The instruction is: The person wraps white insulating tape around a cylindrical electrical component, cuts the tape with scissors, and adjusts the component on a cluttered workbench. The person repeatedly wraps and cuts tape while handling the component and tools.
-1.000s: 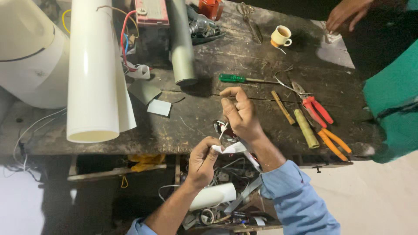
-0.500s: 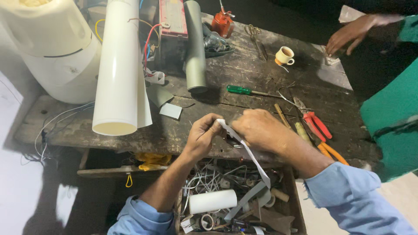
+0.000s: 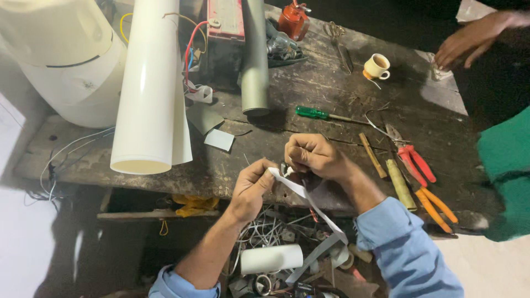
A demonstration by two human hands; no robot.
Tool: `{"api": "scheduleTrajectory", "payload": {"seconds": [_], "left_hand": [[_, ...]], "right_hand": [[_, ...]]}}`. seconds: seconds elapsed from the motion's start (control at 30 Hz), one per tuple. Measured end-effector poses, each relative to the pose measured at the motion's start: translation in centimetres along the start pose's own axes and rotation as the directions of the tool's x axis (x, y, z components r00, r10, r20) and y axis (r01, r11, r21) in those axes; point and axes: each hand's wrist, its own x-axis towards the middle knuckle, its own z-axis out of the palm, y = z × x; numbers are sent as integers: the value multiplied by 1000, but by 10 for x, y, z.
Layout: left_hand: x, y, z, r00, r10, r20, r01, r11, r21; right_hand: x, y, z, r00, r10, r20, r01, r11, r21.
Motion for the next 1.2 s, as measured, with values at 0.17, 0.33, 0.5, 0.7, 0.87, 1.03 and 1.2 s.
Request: {"api": "scheduleTrajectory", "payload": {"seconds": [0.17,0.33,0.5,0.7,0.87,1.03,1.2], "left_hand": [[8,-1,17,999,-45,26,45,999,18],[17,2,41,997,-68,-23,71,947,313],[32,-2,66,995,-98,-17,98,937,336],[32,-43,73,991,-56,-125,72,989,128],[22,-63,56,978,4,-210,6,999,47],[2,-49,32,982,46,-182,-18,988,157],[1,-43,10,990,50,-129,-36,993,115]], "right_hand": [[-5,30,-7,963,-193,-188,205,978,48],[-12,41,-6,901,-165,-401,156,986,-55],[-20,33,-16,821,-224,-525,280,960,27],[-26,37,-35,765,-232,-602,361,927,101],[-14,45,-32,775,-204,-598,339,933,121],[0,40,-6,798,-175,-577,204,979,-15],[16,38,-1,776,-172,-606,186,982,-41]]}}
